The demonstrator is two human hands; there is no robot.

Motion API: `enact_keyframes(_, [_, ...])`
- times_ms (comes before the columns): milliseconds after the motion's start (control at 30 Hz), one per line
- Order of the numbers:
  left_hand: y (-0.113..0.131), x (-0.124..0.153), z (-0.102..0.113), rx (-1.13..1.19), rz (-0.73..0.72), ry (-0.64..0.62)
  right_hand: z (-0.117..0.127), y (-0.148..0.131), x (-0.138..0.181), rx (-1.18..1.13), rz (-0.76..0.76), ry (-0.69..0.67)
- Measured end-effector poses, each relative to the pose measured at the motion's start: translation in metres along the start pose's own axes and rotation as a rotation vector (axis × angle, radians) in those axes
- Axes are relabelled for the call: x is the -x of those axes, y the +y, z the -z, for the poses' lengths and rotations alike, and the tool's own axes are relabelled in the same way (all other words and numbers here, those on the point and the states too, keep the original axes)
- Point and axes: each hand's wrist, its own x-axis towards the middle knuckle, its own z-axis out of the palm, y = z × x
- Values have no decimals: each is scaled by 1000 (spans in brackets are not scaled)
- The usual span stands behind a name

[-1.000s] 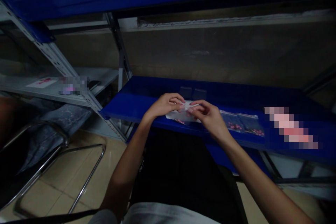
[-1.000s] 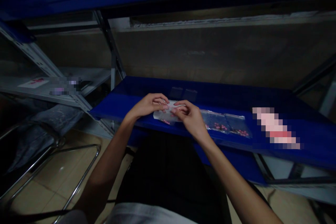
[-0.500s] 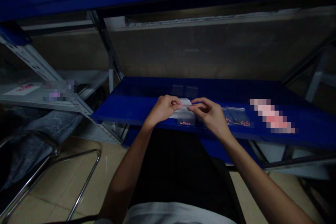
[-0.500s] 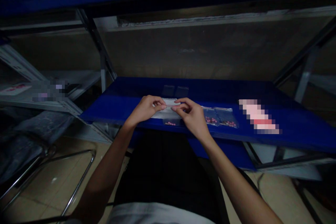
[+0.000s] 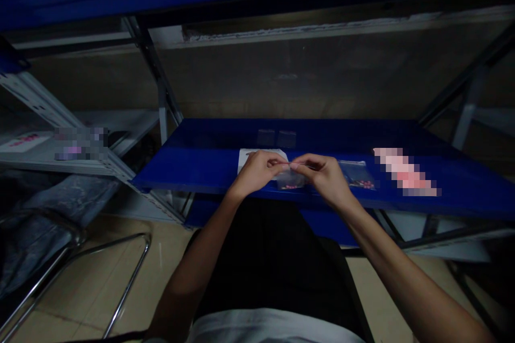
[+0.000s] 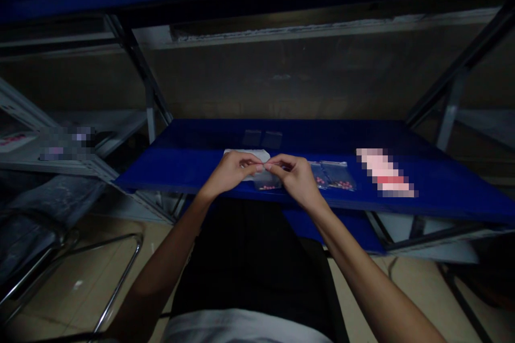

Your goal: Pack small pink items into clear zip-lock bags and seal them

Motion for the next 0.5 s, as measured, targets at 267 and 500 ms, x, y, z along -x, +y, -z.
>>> enact_keyframes(267, [8,1,-9,-180,-23,77,6,-1,-1,36,-5,-91])
enact_keyframes(500, [5,1,-8,-138,-37,-33,13,-3,1,267,102,-70])
